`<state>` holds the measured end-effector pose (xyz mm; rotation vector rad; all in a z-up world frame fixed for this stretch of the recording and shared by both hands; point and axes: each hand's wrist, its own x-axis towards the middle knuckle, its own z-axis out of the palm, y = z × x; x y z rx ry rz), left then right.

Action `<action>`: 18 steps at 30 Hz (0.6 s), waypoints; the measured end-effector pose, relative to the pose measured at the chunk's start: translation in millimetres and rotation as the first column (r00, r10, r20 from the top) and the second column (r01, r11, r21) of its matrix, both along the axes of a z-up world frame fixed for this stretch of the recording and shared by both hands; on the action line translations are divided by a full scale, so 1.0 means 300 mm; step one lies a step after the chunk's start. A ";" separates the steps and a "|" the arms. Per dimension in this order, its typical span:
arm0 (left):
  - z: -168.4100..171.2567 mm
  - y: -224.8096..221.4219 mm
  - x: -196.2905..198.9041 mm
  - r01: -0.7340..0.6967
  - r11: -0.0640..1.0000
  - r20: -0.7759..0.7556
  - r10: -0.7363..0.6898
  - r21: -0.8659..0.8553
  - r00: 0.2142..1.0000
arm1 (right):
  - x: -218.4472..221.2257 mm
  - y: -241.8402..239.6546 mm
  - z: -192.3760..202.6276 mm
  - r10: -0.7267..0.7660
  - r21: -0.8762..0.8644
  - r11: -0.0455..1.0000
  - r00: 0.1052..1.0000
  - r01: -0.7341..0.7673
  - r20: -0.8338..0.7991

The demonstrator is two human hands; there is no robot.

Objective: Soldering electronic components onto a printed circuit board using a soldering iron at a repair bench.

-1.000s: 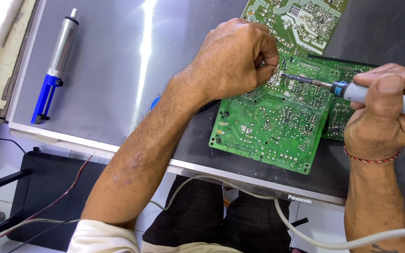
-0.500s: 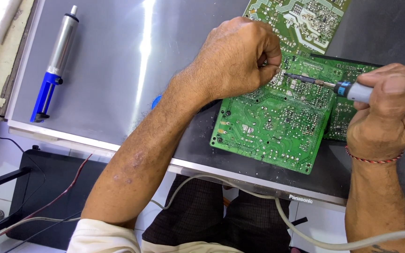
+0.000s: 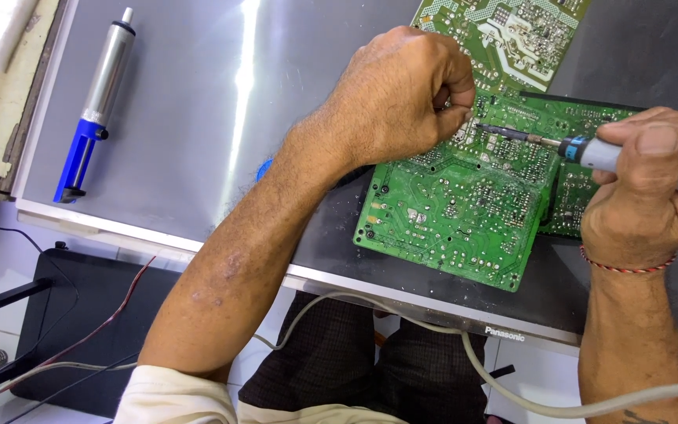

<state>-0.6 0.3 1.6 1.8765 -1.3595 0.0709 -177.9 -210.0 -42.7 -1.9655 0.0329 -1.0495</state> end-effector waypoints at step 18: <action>0.011 0.013 0.007 0.050 0.985 -0.082 -0.064 -0.162 0.995 | -0.007 -0.042 -0.030 0.025 0.046 0.998 0.993 -0.030 0.114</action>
